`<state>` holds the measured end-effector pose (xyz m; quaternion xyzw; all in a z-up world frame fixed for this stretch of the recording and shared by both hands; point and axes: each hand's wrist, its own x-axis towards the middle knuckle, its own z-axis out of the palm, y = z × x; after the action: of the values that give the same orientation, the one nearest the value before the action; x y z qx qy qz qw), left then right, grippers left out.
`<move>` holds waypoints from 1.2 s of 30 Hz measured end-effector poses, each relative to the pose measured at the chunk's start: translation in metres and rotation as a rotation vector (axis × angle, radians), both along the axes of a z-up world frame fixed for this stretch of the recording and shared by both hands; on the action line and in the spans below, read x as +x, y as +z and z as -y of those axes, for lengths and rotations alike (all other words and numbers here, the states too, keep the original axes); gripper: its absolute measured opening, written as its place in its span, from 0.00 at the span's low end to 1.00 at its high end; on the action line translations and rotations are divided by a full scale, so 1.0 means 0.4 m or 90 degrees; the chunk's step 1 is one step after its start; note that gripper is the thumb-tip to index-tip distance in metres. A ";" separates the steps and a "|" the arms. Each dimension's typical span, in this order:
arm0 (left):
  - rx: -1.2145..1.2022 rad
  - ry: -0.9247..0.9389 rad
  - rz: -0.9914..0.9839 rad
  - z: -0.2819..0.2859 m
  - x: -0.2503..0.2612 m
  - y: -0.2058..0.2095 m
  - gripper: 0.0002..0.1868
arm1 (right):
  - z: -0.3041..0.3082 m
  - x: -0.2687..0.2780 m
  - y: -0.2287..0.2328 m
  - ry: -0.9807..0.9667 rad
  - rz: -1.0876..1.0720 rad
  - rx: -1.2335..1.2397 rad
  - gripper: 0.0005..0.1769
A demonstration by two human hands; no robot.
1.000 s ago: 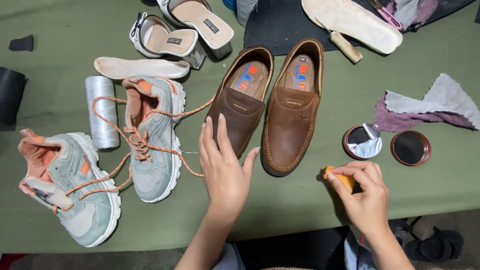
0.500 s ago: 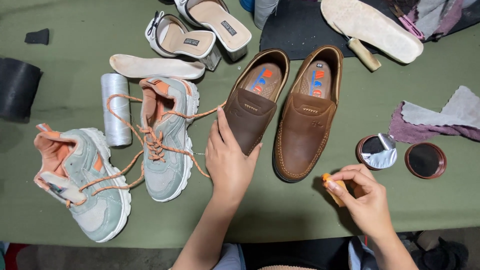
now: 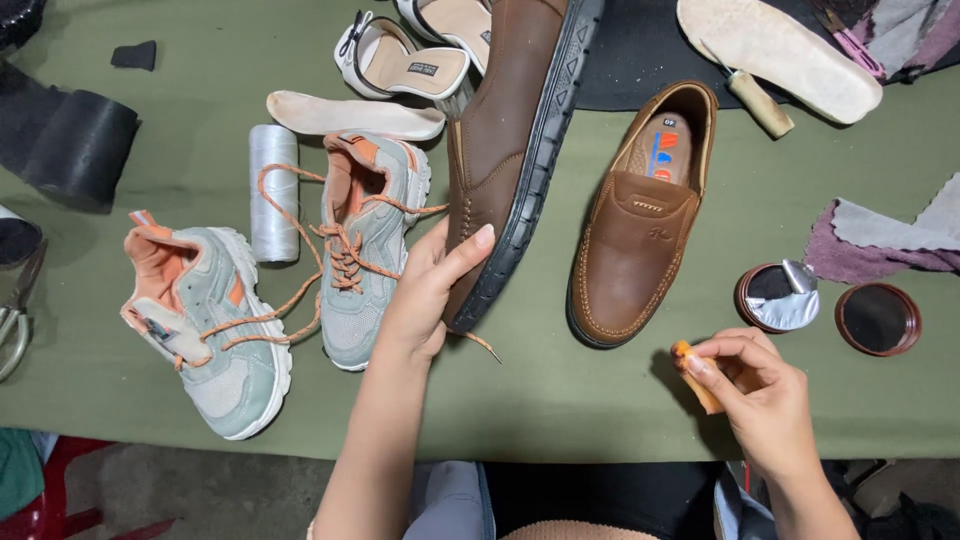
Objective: The person uses a yellow sponge to apply shoe polish from a small tin onto a pair of brown leather loafers. They systematically rub the polish onto the upper surface, sides, and heel of the shoes, occasionally dipping the sponge back into the tin to reload the product.
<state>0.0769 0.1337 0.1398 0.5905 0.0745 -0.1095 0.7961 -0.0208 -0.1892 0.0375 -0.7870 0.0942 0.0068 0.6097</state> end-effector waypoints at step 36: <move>0.850 0.530 0.447 -0.813 0.942 -0.349 0.54 | 0.361 -0.032 -0.527 0.415 -0.122 0.779 0.09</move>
<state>0.4539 0.4590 0.0000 0.8593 0.0834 0.4470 0.2342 -0.0334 -0.3336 -0.1733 -0.2865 -0.1139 0.3106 0.8991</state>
